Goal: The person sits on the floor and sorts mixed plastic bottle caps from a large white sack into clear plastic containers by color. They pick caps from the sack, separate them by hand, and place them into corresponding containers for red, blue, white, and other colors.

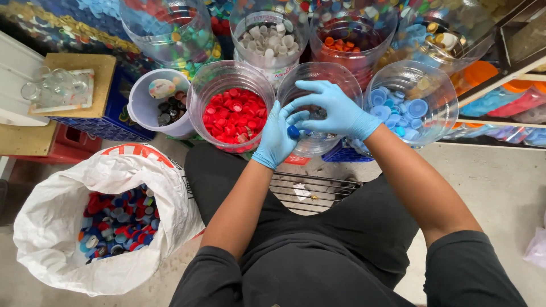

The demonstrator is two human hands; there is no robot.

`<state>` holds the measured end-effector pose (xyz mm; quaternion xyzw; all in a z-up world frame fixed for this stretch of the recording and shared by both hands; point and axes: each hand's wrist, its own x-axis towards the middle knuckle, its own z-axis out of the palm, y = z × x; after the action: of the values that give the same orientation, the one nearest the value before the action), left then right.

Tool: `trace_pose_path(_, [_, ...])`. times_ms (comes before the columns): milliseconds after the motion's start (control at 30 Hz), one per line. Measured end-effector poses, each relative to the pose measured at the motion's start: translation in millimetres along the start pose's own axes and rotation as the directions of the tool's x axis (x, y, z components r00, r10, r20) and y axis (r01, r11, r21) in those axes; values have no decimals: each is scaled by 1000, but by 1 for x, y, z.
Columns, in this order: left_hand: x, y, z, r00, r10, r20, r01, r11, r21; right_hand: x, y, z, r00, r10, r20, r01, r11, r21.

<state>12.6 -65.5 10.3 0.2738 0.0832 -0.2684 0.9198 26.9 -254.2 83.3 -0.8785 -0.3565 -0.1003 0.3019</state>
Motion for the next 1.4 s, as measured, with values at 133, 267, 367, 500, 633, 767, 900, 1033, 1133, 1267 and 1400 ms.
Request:
trace_pose_path(133, [-42,23,62,1000,-22,-4,22,996,-89,-2,-16,20,990,-44,137,55,995,-81])
trace_pose_path(267, [-32,17,52,1000,2,-1,-2,995,-98,-3,-9,25,987,5,163,13,995,-104])
trace_pose_path(367, [-28,14,37,997,23,79,-10,985,-171,-2,1,23,984,44,173,-29,995,-91])
trace_pose_path(500, [-8,8,-8,1000,-5,-15,5,1000,-6,2,28,19,991,62,-117,-79,986,-149])
trace_pose_path(633, [-15,16,-16,999,-11,-50,12,1000,20,0,41,8,946,198,-256,-250,950,-188])
trace_pose_path(767, [-38,40,-14,997,19,-73,-16,999,49,-4,54,10,931,243,-274,-297,938,-177])
trace_pose_path(900, [-94,83,-1,968,174,-182,-143,975,170,-6,24,-3,933,254,-254,-273,961,-39])
trace_pose_path(1033, [-146,133,-61,867,498,-33,-418,761,496,-4,7,-15,949,238,-208,-242,970,9])
trace_pose_path(1133, [-199,185,-116,719,679,-150,-379,564,734,-9,-5,-20,962,155,-225,-147,988,51])
trace_pose_path(1267, [-280,228,-133,459,784,-419,-131,526,840,-14,-20,-13,980,110,-164,-94,991,99])
trace_pose_path(1400, [-317,241,-194,387,714,-583,223,541,811,-12,-39,-5,992,119,-49,-110,982,154])
